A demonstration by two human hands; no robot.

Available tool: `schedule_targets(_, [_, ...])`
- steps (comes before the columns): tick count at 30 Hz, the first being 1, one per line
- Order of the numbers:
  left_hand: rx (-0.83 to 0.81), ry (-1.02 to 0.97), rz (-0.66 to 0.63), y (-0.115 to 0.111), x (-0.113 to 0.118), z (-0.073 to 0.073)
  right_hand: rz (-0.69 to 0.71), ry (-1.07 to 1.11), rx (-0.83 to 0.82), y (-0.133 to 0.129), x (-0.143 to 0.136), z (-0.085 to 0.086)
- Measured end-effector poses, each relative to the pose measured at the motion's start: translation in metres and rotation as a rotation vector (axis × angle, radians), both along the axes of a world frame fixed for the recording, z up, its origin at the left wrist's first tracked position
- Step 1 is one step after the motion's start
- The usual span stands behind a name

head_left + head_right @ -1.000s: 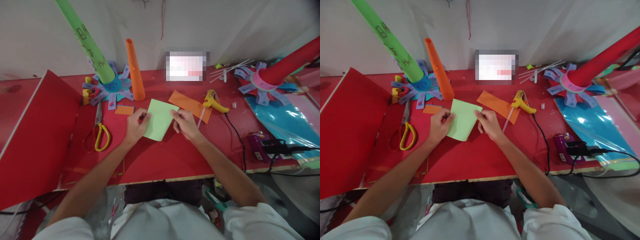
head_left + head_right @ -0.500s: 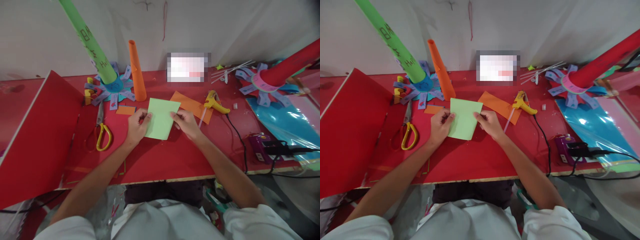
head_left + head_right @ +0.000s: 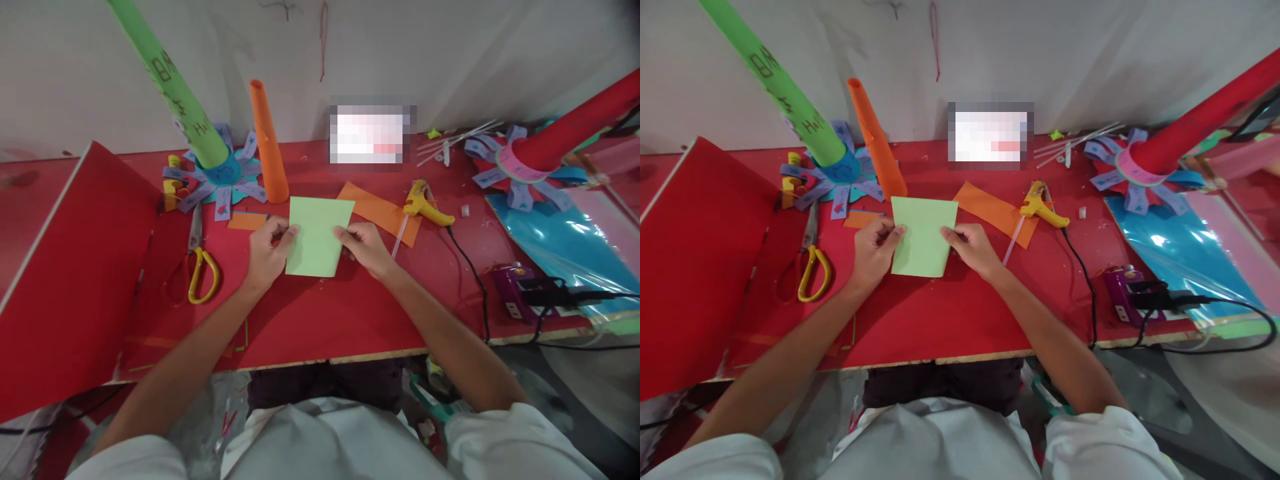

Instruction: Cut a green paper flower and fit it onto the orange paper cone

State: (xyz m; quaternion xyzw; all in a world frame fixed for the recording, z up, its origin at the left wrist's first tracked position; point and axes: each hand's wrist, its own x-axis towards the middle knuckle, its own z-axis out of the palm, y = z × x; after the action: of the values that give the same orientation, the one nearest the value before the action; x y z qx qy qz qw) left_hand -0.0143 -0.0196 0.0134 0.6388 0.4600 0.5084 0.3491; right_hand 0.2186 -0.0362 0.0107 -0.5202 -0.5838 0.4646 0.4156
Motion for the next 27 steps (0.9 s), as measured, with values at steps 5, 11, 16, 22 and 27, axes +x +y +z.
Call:
schedule_targets(5, [0.000, -0.019, 0.031, 0.005, -0.007, 0.000, 0.238, -0.078, -0.067, 0.000, 0.000, 0.001])
schedule_targets(11, [0.083, 0.017, 0.057, 0.002, -0.004, 0.006, 0.228, -0.154, 0.011, 0.002, 0.002, 0.002])
schedule_targets(16, [0.087, 0.020, 0.080, -0.001, -0.002, 0.008, 0.210, -0.041, -0.087, -0.002, -0.002, 0.003])
schedule_targets(22, [0.115, 0.035, 0.141, 0.003, -0.007, 0.012, 0.374, 0.018, -0.160, -0.007, -0.001, 0.005])
schedule_targets(27, [0.130, 0.065, 0.169, 0.006, -0.009, 0.010, 0.354, 0.011, -0.139, -0.007, -0.001, 0.003])
